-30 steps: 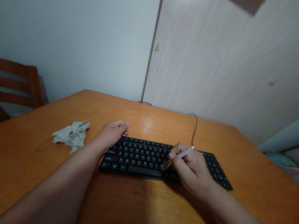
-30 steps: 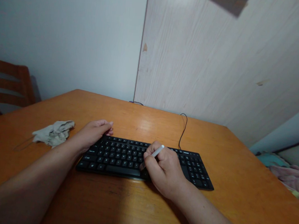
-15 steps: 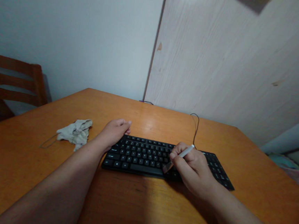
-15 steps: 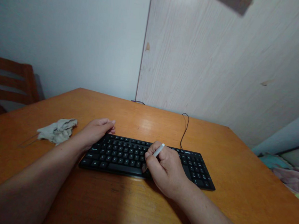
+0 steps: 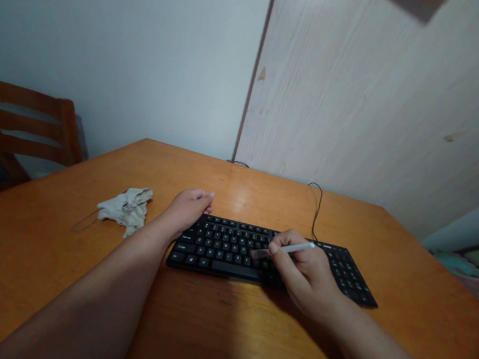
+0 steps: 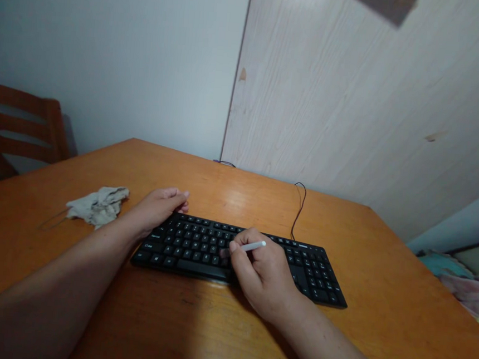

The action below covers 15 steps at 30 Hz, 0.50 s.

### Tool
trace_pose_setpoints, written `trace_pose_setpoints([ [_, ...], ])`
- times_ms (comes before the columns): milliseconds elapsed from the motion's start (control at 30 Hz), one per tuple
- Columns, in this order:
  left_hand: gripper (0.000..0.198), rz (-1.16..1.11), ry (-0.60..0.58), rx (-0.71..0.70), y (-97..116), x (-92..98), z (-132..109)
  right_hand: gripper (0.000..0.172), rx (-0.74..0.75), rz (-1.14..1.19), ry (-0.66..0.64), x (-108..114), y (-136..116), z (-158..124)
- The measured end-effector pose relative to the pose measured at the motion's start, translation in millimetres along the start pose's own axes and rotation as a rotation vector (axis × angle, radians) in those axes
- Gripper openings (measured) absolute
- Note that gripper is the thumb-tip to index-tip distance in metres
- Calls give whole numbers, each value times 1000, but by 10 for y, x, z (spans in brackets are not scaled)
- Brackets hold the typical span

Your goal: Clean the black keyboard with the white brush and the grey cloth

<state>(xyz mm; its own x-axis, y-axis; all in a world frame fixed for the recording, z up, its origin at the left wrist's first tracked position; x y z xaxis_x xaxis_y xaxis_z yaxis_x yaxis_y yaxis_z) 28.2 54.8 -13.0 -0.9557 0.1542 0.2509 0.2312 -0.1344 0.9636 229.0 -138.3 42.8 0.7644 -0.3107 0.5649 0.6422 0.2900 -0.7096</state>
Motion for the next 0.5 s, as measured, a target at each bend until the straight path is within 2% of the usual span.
trace_pose_setpoints([
  [133, 37, 26, 6, -9, 15, 4, 1, 21, 10, -5, -64, -48, -2, 0],
  [233, 37, 28, 12, -23, 26, 6, 4, 18, -18, 85, -11, -35, 34, 3],
  [300, 37, 34, 12, -26, 27, 5, 4, 17, -12, 54, 18, -28, 54, 6],
  [400, 36, 43, 14, -31, 28, 7, 3, 19, -5, -3, -15, -54, 67, 7],
  [500, 37, 49, 17, -39, 26, 9, 5, 21, -37, 66, -13, -60, 78, 5],
])
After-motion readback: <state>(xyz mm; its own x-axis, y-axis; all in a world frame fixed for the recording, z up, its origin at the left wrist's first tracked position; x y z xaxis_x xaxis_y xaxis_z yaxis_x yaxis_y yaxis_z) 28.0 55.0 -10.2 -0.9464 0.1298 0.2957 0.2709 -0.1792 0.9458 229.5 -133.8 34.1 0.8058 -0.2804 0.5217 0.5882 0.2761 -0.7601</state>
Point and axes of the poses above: each hand's wrist, its own z-axis towards the middle knuckle, its own x-axis out of the back of the hand, y = z × x, the point moved 6 cm from there along z, towards the middle knuckle, and after that the axes turned 6 degrees about y, right-handed, at the moved point
